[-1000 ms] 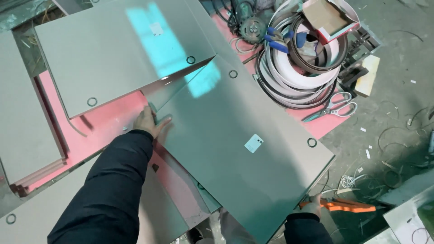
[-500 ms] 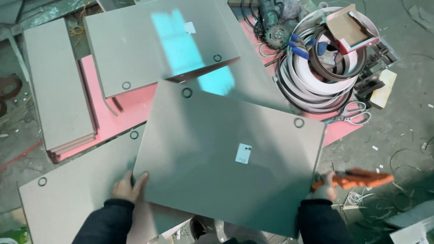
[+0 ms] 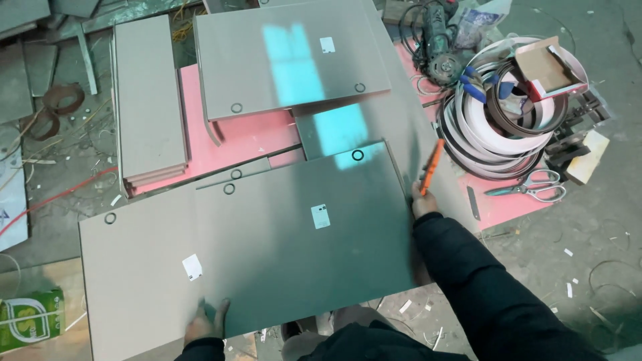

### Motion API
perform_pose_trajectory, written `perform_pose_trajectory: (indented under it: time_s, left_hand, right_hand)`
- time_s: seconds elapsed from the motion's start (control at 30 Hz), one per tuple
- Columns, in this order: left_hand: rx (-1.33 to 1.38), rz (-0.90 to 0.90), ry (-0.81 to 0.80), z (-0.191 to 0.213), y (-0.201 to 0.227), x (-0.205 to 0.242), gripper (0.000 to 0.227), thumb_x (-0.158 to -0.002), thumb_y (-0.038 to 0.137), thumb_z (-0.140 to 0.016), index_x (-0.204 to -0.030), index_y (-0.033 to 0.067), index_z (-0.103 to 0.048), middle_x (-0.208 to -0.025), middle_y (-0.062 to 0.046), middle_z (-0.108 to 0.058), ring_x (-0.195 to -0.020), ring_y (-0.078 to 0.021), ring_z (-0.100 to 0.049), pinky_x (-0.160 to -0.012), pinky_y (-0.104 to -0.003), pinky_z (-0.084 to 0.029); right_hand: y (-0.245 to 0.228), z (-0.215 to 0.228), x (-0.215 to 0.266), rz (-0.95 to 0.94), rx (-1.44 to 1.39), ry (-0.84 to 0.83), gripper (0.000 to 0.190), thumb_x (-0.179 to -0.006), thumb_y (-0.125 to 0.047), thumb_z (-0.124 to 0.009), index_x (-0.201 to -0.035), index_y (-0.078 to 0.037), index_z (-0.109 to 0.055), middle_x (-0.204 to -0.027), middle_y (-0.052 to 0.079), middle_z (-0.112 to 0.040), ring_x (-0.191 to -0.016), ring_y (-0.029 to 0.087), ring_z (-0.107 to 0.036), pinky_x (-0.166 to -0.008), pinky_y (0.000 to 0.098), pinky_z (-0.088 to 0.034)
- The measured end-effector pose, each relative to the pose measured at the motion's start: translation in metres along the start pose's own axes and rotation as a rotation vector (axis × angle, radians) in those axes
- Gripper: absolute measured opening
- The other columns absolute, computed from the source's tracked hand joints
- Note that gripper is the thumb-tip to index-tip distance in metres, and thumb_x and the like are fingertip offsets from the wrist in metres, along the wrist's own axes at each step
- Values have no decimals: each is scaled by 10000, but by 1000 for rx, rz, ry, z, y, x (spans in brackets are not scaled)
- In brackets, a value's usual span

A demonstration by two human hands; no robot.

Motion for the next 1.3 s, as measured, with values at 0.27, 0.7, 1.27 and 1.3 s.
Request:
perform_pose_trajectory:
  time_s: [0.27, 0.7, 1.27, 1.3]
  left_hand:
    - [286, 121, 157, -14, -10, 4, 912, -1026, 771, -748, -1513, 47, -479, -1487, -365, -764, -1320, -596, -750, -1116, -630, -582]
    - [437, 231, 279, -15, -71, -33, 925, -839, 668, -1012, -1430, 11, -740, -1388, -332, -802, -1322, -518, -759, -1171, -608, -572]
    - [1657, 325, -442, -142, 56, 112, 701, -1120, 421, -754, -1529, -116, -561, -1323, -336, -682, -1338, -550, -711, -1153, -680, -664]
    - [1677, 387, -363, -150, 53, 102, 692, -1186, 309, -706, -1587, -191, -446, -1443, -428, -652, -1342, -620, -704, -1151, -706, -657]
  right_hand:
    - [-95, 108, 109, 504, 107, -56, 384, -1226, -380, -622, -1095, -20, -655, -946, 200, -621, -915, 361, -655, -879, 459, -578]
    - [-115, 137, 262, 222, -789, -480, 336, -1195, -169, -700, -1007, -184, -421, -808, 128, -593, -476, 159, -459, -435, 328, -314]
    - [4, 132, 259, -182, -625, -116, 598, -1169, -689, -642, -885, -186, -489, -574, 14, -351, -426, 153, -271, -431, 347, -233]
    - [1, 129, 250, -176, -562, -94, 606, -1152, -693, -659, -905, -163, -500, -568, 30, -351, -408, 155, -291, -406, 342, -231]
Point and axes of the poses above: each hand's wrist, its own x-axis away from the middle knuckle, its own z-axis out of the back of the hand, y = z × x, the point moved 4 cm from there along -x, towards the middle knuckle
